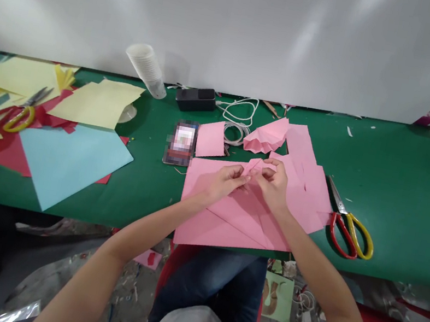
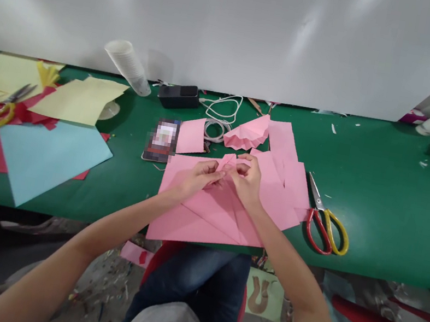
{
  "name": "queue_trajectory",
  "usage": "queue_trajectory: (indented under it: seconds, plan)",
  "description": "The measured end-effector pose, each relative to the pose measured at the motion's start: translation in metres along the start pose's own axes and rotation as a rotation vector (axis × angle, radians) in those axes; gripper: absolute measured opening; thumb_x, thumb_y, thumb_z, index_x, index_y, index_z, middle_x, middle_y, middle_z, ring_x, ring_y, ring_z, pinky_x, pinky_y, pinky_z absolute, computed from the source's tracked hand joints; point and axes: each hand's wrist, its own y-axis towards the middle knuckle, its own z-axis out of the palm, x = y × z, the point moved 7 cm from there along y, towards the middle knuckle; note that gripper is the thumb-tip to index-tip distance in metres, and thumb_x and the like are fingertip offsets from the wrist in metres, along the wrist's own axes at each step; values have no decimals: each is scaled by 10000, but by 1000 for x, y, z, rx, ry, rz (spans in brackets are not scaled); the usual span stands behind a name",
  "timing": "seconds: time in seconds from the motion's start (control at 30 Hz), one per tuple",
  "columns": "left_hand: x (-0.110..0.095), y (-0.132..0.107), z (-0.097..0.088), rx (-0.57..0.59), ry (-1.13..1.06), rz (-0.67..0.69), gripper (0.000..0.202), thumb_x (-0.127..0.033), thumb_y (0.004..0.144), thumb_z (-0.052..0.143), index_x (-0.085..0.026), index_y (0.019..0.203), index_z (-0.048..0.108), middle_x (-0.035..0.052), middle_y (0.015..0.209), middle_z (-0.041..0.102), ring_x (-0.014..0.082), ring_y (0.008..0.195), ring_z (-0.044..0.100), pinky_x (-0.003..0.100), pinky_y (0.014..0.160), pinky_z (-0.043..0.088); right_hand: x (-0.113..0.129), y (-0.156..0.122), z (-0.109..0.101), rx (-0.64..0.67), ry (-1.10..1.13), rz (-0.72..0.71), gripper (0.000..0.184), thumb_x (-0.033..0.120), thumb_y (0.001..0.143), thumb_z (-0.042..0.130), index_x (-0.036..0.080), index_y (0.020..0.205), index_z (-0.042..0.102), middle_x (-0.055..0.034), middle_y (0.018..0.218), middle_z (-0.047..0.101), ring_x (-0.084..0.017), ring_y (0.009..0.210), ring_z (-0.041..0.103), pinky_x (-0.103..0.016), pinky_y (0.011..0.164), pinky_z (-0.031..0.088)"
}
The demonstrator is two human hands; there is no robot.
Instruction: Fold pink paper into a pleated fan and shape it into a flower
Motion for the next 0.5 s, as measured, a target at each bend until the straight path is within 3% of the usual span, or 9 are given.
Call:
queue_trajectory:
  seconds: [0.1,0.2,0.3,0.37,0.43,0.5]
  plan:
    - [-2,-2,5,40,32,12,407,-422,762,630,-200,630,316,-67,527,420,110,517,584,221,511,438,0,0,-4,-59,-40,-25,203,331,811,601,245,946,477,91,532,439,-107,470,451,-258,493,369]
    - [-2,-2,6,22,126,53,390,-412,790,594,-202,620,313,-58,534,411,126,554,601,211,496,407,4,-1,-7,-105,-113,-120,125,311,869,515,246,968,475,31,699,525,-129,600,531,-280,570,427]
    - [-4,-3,3,-62,263,101,301,-378,827,555,-204,673,364,-24,609,518,147,635,628,222,536,416,15,-4,-12,-181,-229,-274,115,316,884,502,241,971,486,-31,916,582,-156,814,581,-313,710,465]
    - [-6,-4,2,-74,296,83,188,-355,868,498,-212,779,415,-2,674,594,155,673,634,241,585,440,23,-8,-16,-227,-306,-362,91,316,874,528,235,913,513,-22,861,588,-148,766,570,-301,680,461]
    - [-7,-6,0,-86,332,52,129,-325,898,436,-218,828,414,-2,667,602,152,663,619,250,607,440,27,-11,-12,-177,-358,-399,89,315,853,565,233,859,529,9,729,576,-124,616,533,-275,573,439]
    - [-9,-7,-4,-117,417,48,114,-269,904,396,-219,802,398,-16,637,568,139,629,581,245,598,416,25,-11,-3,-49,-382,-378,117,322,825,608,233,856,537,22,686,586,-117,573,539,-261,533,442]
